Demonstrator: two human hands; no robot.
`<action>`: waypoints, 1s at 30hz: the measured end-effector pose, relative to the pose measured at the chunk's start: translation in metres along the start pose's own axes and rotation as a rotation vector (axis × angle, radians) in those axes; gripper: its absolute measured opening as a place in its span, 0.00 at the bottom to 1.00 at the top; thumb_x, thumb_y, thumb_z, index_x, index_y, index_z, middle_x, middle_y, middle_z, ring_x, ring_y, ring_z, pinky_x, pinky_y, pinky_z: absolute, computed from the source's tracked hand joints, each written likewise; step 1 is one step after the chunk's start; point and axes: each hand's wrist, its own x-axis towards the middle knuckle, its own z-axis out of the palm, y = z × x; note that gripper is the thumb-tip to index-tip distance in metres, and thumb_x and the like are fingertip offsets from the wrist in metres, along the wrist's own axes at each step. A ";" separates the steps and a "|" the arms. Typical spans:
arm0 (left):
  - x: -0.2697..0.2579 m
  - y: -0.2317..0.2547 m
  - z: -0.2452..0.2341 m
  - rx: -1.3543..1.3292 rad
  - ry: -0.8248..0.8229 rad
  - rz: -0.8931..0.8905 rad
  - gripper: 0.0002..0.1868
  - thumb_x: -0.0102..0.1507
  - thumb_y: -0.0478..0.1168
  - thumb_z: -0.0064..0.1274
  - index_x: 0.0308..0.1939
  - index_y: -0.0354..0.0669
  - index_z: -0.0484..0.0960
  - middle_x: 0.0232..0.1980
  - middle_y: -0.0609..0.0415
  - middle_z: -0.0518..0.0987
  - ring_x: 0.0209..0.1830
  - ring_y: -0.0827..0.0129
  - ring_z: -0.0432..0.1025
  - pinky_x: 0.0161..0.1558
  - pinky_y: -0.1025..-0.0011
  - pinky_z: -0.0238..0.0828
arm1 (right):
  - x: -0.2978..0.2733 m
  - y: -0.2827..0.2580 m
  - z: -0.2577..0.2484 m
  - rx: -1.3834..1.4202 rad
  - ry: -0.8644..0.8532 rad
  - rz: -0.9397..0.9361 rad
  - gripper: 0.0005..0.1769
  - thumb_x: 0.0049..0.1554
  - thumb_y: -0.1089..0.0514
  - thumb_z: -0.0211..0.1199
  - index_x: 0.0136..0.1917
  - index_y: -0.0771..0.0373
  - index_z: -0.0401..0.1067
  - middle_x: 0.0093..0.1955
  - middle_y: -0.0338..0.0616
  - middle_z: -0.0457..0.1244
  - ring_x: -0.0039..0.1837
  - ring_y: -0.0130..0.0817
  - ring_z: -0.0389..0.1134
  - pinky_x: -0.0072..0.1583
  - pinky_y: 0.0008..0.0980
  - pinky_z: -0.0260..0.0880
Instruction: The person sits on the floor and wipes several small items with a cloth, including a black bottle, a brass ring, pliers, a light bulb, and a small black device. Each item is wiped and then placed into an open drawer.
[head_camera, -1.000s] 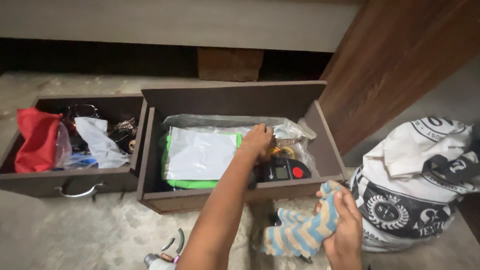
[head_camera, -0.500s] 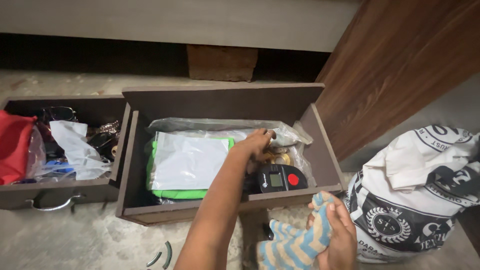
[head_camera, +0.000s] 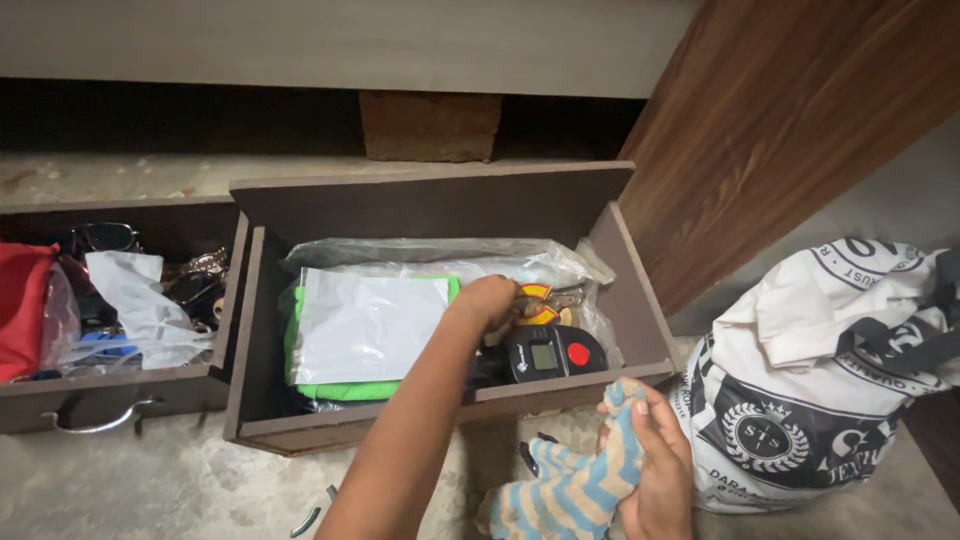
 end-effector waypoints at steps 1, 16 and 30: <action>-0.003 0.005 -0.002 0.086 -0.001 0.003 0.17 0.56 0.43 0.63 0.48 0.47 0.88 0.49 0.41 0.84 0.51 0.49 0.79 0.53 0.56 0.76 | 0.001 0.000 0.000 0.006 0.004 0.001 0.20 0.63 0.54 0.54 0.64 0.67 0.67 0.47 0.50 0.65 0.40 0.31 0.64 0.42 0.30 0.67; -0.035 0.011 -0.026 -0.366 -0.192 -0.132 0.16 0.64 0.42 0.51 0.54 0.38 0.80 0.39 0.40 0.89 0.39 0.57 0.84 0.47 0.62 0.78 | -0.001 0.003 0.002 0.033 -0.007 0.018 0.17 0.64 0.57 0.54 0.63 0.67 0.69 0.45 0.49 0.66 0.40 0.28 0.64 0.42 0.28 0.67; -0.043 0.032 -0.041 -0.028 -0.149 -0.178 0.29 0.56 0.47 0.60 0.62 0.49 0.76 0.55 0.43 0.81 0.56 0.52 0.76 0.58 0.58 0.73 | -0.001 0.004 0.002 0.008 0.014 0.017 0.17 0.63 0.57 0.56 0.62 0.67 0.69 0.45 0.47 0.67 0.40 0.28 0.65 0.43 0.28 0.68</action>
